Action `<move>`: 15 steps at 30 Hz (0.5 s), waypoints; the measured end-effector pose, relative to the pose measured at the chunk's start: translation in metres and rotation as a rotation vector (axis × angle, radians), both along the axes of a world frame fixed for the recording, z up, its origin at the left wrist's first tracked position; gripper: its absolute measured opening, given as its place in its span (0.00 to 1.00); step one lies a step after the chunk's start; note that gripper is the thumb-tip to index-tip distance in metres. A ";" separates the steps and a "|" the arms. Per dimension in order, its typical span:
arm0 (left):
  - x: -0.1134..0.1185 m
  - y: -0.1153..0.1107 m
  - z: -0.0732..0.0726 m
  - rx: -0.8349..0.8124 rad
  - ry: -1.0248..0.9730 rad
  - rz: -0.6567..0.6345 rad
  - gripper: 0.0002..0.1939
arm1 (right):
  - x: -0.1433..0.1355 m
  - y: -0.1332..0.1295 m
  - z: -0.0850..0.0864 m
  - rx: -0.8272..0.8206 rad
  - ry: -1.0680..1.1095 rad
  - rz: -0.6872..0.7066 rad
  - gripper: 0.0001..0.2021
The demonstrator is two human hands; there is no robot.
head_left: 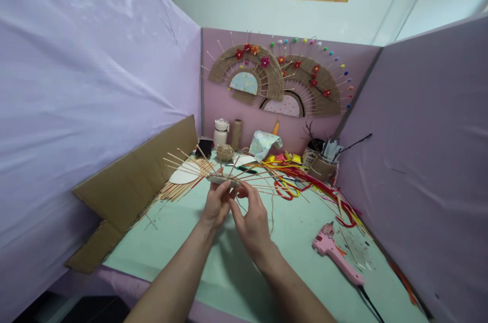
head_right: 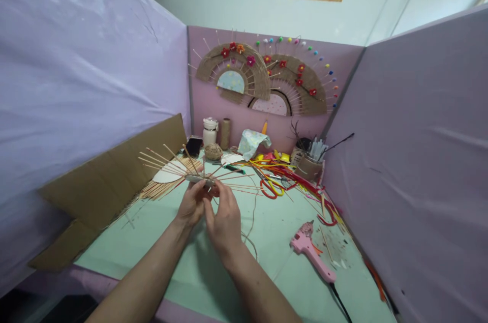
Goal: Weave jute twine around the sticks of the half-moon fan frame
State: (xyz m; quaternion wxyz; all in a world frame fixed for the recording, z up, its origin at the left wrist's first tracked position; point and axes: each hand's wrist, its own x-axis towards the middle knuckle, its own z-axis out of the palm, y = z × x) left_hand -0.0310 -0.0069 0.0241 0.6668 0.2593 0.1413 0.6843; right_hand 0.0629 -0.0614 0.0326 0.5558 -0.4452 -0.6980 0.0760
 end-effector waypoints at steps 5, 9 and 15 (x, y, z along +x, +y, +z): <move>0.002 -0.003 0.001 0.019 0.020 -0.033 0.24 | 0.000 0.006 -0.010 0.028 0.013 -0.045 0.19; 0.002 -0.004 0.001 -0.027 -0.006 -0.046 0.22 | 0.001 0.007 -0.011 0.084 -0.112 -0.062 0.18; 0.002 -0.003 0.000 -0.047 -0.013 0.050 0.20 | 0.001 0.005 -0.012 0.099 -0.189 -0.056 0.20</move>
